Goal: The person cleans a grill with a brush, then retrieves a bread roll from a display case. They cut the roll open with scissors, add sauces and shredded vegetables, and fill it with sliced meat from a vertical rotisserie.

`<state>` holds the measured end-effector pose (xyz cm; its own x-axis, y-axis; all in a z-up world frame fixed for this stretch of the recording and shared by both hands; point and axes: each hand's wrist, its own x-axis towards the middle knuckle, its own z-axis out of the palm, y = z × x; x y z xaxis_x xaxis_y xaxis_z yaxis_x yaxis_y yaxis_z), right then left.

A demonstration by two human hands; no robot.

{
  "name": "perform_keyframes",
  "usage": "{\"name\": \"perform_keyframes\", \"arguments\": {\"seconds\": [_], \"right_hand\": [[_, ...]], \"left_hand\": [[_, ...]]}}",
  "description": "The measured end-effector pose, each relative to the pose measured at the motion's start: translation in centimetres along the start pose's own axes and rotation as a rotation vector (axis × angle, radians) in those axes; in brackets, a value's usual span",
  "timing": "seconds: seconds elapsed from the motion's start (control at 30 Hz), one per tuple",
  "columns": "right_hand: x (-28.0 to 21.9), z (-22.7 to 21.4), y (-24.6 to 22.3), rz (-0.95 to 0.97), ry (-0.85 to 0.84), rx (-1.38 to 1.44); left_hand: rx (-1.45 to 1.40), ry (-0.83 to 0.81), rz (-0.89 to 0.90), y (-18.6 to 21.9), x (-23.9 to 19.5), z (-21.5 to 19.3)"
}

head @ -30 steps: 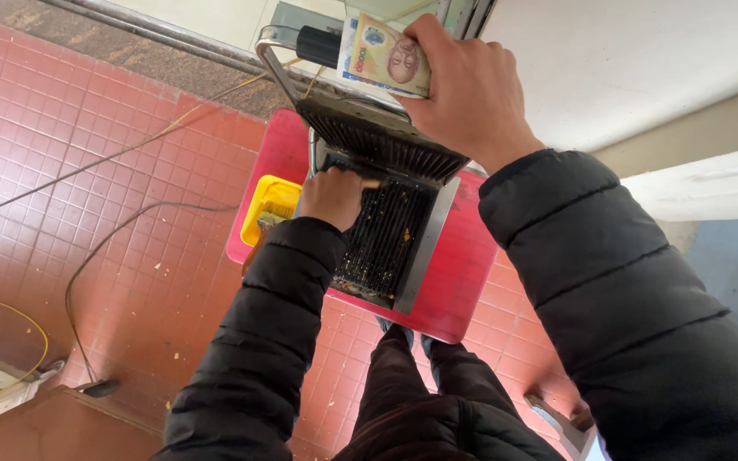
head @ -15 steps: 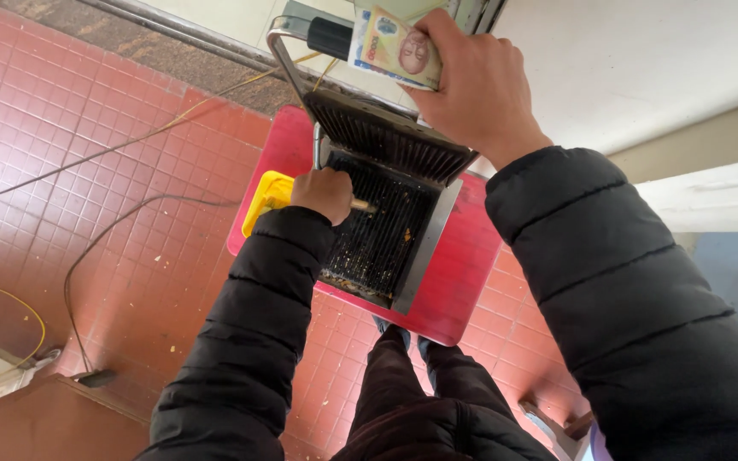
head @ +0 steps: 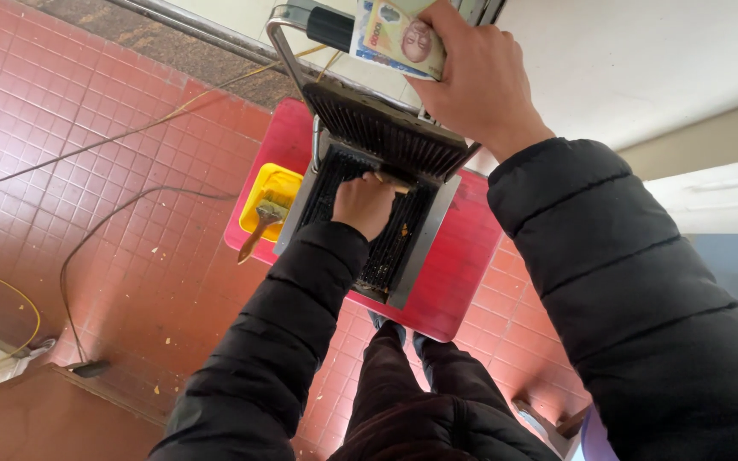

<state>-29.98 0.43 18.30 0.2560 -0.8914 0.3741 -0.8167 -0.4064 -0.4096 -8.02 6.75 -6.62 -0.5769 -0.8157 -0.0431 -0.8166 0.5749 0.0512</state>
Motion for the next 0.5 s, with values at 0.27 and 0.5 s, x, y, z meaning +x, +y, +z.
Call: {"name": "perform_keyframes", "arguments": {"seconds": [0.27, 0.5], "right_hand": [[-0.2, 0.2, -0.4, -0.017, -0.012, 0.009], [-0.1, 0.1, -0.3, -0.024, -0.026, 0.049]], "left_hand": [[-0.022, -0.057, -0.134, -0.4, -0.5, -0.8], [-0.057, -0.070, -0.120, 2.1, 0.3, -2.7]]}}
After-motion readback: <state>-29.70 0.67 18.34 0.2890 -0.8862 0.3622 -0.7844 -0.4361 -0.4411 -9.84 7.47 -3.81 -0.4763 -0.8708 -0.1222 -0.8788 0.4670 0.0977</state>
